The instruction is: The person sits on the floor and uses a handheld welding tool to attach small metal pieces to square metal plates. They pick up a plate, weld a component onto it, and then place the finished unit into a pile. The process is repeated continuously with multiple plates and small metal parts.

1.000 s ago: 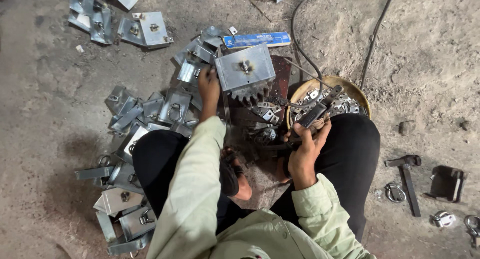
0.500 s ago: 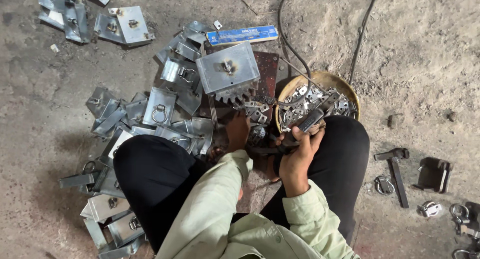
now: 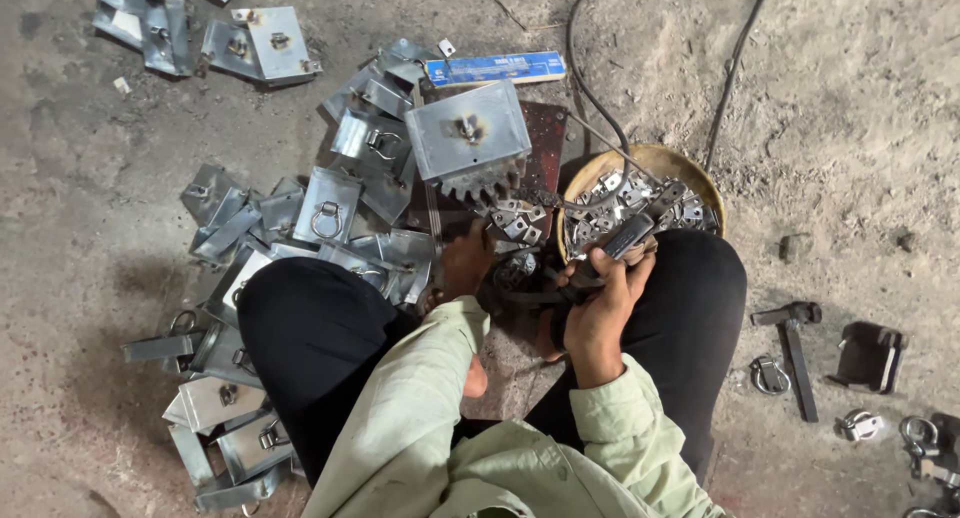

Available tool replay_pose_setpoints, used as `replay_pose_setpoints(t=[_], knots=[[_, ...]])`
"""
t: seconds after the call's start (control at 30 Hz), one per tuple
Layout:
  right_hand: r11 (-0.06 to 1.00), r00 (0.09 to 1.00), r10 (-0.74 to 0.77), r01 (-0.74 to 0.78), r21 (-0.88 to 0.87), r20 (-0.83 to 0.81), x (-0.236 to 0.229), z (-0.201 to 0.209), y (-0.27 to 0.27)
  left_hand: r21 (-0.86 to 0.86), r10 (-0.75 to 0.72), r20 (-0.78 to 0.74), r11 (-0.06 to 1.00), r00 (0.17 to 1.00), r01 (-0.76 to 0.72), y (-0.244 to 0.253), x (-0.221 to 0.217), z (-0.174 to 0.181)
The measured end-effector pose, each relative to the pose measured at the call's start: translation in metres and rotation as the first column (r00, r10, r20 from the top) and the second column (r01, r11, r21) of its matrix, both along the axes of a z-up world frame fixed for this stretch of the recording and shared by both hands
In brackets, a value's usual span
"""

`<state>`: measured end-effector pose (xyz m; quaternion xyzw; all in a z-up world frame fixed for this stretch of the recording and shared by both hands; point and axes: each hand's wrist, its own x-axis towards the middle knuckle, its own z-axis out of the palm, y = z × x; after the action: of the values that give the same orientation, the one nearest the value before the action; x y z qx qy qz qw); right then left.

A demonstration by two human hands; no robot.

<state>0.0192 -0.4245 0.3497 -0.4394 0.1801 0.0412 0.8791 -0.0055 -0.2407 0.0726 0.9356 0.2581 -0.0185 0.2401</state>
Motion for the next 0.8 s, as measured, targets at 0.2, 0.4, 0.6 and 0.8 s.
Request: replay_pose_setpoints(t=[0.2,0.4,0.6,0.8], knots=[[0.999,0.998,0.017,-0.015,-0.03,0.059,0.001,-0.009,0.004,-0.538,0.313,0.534,0.842,0.785,0.031,0.009,0.0,0.046],[0.993,0.995,0.055,-0.045,-0.108,0.086,-0.005,-0.026,0.012,-0.922,0.676,0.251,0.385,0.693,-0.041,0.041,0.011,0.139],[0.934,0.972,0.186,-0.129,-0.332,0.146,-0.016,-0.044,0.028,-0.891,0.714,0.148,0.397,0.685,-0.221,0.077,0.028,0.111],[0.738,0.846,0.409,-0.086,-0.669,0.342,-0.025,-0.051,0.04,-0.449,0.546,0.413,0.818,0.729,-0.359,0.06,0.035,0.064]])
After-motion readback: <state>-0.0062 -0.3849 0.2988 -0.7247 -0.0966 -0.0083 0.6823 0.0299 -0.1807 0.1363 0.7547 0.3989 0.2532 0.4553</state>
